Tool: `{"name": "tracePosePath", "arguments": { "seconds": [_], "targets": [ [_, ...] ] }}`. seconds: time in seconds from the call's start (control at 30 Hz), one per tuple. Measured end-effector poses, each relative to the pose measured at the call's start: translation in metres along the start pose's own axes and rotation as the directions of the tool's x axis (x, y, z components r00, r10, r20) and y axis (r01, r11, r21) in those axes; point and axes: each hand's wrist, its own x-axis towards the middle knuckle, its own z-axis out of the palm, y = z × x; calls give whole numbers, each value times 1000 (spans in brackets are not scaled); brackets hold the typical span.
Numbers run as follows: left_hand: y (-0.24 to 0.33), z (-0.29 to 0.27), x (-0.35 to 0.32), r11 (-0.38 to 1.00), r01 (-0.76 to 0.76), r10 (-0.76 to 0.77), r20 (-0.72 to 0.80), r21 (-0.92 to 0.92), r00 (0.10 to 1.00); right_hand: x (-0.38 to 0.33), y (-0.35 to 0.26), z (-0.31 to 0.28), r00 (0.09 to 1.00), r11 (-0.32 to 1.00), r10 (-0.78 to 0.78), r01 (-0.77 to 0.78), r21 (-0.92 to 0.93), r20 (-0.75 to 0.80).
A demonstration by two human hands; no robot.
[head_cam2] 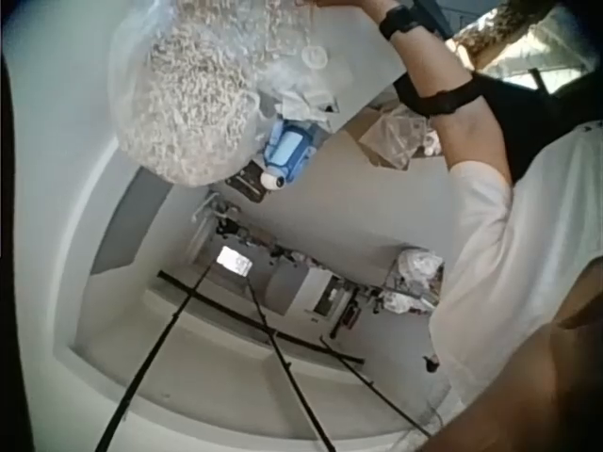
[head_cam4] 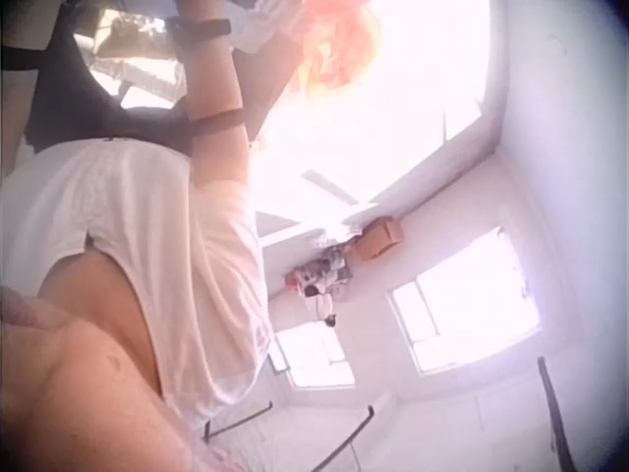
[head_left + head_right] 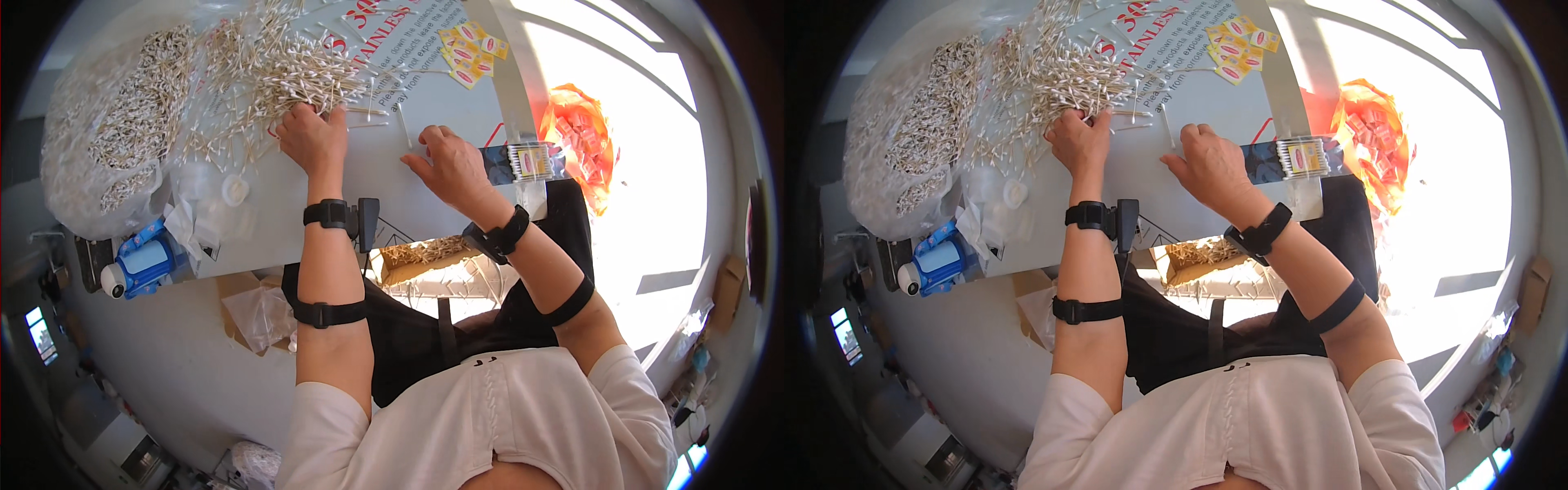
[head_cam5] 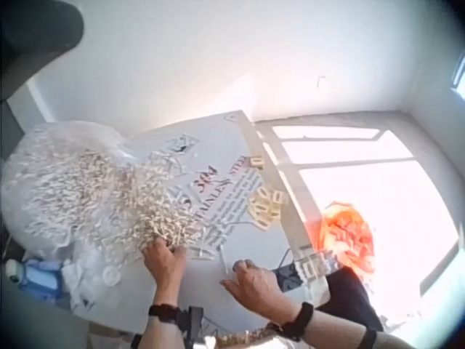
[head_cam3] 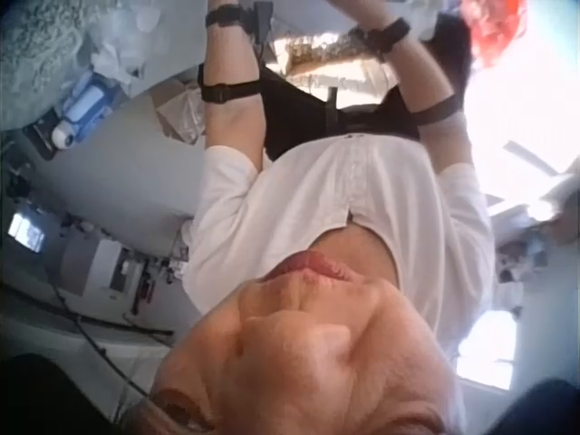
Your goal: Arranging and packaging cotton swabs into plastic sleeves.
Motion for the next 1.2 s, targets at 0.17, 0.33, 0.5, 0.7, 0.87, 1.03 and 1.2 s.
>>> {"name": "tracePosePath", "arguments": {
  "seconds": [0.17, 0.33, 0.5, 0.7, 0.87, 1.03, 1.2],
  "targets": [
    [-8, 15, 10, 996, -77, 76, -32, -36, 997, 48, -2, 18, 998, 952, 41, -52, -303, -45],
    [-12, 8, 7, 981, -19, 16, -12, -195, 1000, 57, 12, 10, 990, 961, 17, 22, -276, 140],
    [-8, -2, -40, 910, -343, 371, 87, -233, 925, 26, 32, -5, 930, 935, -292, 326, -137, 222],
    [3, -8, -83, 871, -407, 440, 66, -277, 896, 27, 30, -9, 985, 979, -159, 148, 142, 70],
    [2, -8, -98, 864, -414, 412, -72, -286, 908, 75, 10, 6, 948, 963, -266, 254, -90, -175],
    [3, -6, -95, 862, -451, 451, -57, -232, 891, 99, -2, 20, 975, 911, -221, 219, -350, 37],
    [11, 4, -108, 810, -515, 511, -91, -281, 855, 91, 22, 20, 956, 896, -294, 282, -343, 19]
  ]
}}
